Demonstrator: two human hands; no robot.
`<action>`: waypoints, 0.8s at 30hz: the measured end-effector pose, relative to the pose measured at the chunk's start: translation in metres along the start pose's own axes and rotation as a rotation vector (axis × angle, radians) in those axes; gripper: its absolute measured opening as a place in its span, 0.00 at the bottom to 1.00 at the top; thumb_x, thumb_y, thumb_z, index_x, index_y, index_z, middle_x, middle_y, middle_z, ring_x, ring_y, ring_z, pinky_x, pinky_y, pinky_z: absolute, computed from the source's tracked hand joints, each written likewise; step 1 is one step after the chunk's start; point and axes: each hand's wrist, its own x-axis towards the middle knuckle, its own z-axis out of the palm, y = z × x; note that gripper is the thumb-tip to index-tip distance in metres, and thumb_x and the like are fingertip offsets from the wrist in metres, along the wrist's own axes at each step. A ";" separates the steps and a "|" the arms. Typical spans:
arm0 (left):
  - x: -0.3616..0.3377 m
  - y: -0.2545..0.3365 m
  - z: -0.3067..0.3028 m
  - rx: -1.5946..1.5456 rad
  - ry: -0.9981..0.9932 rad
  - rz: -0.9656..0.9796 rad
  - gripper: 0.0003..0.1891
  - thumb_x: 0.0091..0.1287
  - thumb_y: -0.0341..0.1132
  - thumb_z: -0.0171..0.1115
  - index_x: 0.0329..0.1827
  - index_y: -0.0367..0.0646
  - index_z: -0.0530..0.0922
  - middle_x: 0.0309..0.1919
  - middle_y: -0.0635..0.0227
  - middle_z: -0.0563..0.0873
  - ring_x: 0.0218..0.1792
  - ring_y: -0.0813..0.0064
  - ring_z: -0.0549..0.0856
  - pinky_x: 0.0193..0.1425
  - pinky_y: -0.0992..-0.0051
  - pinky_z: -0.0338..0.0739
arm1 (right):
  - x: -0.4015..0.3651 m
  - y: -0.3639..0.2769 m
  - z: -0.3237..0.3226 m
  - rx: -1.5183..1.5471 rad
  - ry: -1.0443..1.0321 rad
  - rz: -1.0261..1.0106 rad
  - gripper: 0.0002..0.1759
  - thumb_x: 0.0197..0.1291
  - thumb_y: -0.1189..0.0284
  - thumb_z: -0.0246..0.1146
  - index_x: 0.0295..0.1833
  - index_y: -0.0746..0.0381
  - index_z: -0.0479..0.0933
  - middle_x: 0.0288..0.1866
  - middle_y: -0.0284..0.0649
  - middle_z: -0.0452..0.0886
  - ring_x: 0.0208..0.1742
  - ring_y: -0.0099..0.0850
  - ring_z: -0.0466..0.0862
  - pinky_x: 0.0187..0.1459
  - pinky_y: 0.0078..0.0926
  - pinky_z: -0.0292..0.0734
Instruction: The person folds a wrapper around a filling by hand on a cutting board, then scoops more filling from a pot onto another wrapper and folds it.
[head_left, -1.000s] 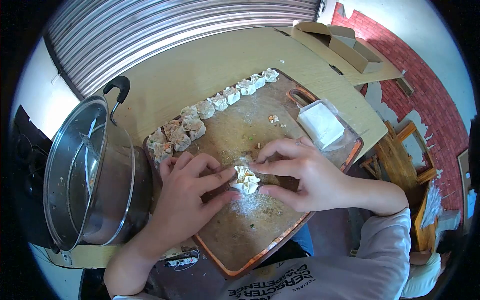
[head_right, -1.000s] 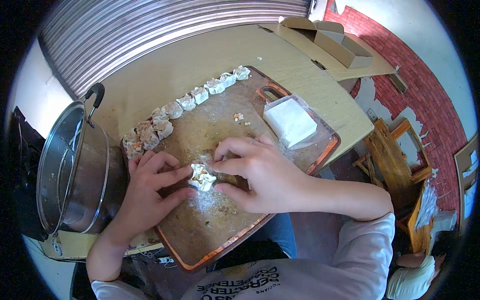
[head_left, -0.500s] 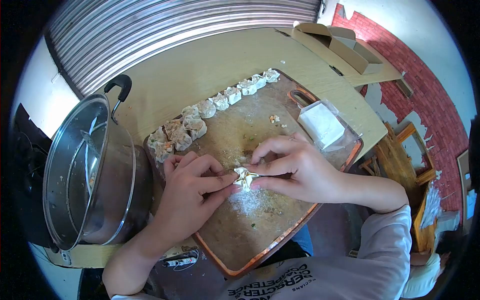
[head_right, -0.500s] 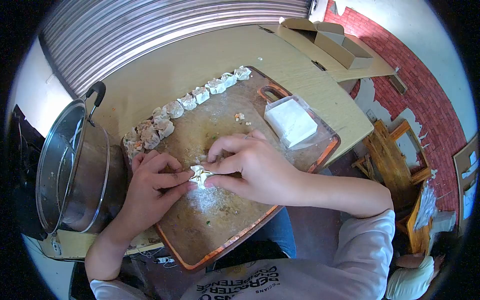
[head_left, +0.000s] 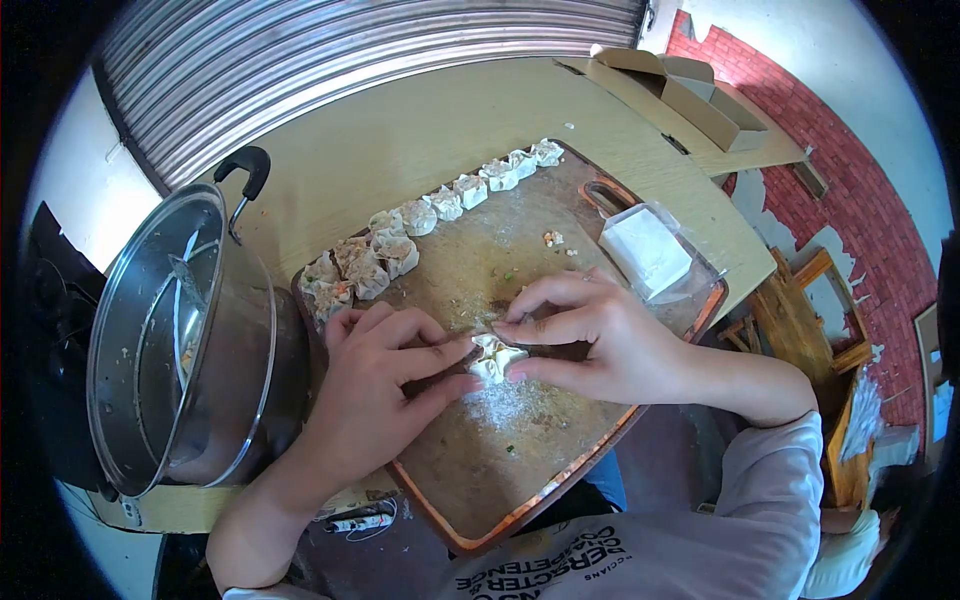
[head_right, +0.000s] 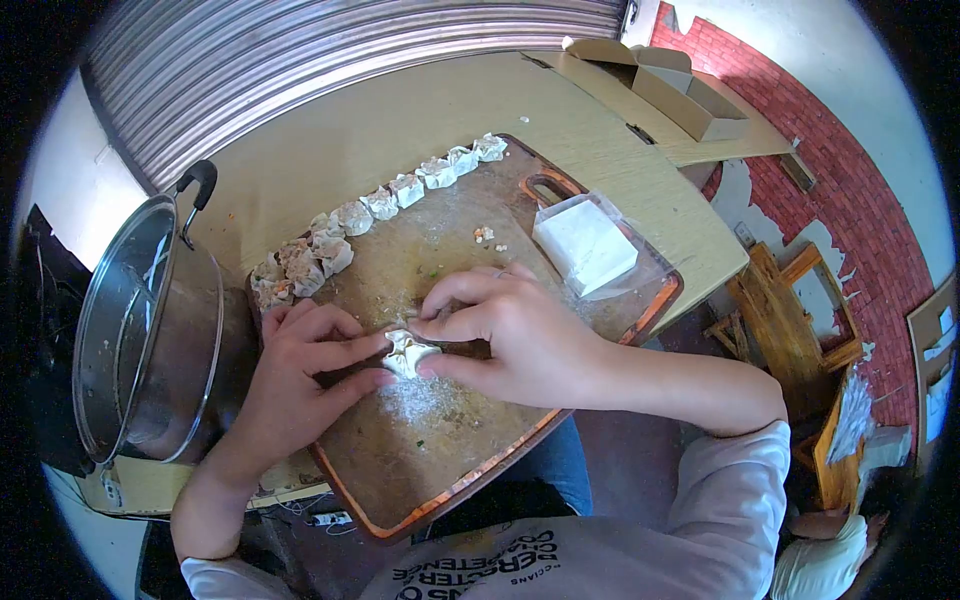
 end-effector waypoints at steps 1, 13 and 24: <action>0.000 -0.002 -0.001 0.000 0.003 0.003 0.10 0.64 0.42 0.78 0.47 0.55 0.94 0.37 0.79 0.84 0.43 0.74 0.80 0.63 0.60 0.61 | -0.001 0.004 0.001 0.047 0.010 0.009 0.12 0.64 0.64 0.77 0.51 0.55 0.92 0.51 0.33 0.88 0.51 0.32 0.87 0.52 0.36 0.73; -0.002 0.001 0.003 0.093 0.019 0.044 0.09 0.63 0.43 0.78 0.45 0.59 0.95 0.32 0.83 0.83 0.40 0.75 0.78 0.62 0.60 0.61 | -0.007 0.004 0.003 0.011 0.007 -0.012 0.08 0.65 0.66 0.76 0.48 0.54 0.93 0.53 0.30 0.87 0.51 0.31 0.87 0.52 0.36 0.70; -0.001 -0.001 0.004 0.062 0.041 0.028 0.10 0.62 0.45 0.79 0.43 0.56 0.95 0.32 0.82 0.85 0.40 0.75 0.78 0.63 0.60 0.61 | -0.005 0.000 0.000 0.007 -0.003 -0.054 0.11 0.62 0.69 0.78 0.50 0.60 0.92 0.54 0.36 0.87 0.52 0.34 0.86 0.53 0.36 0.75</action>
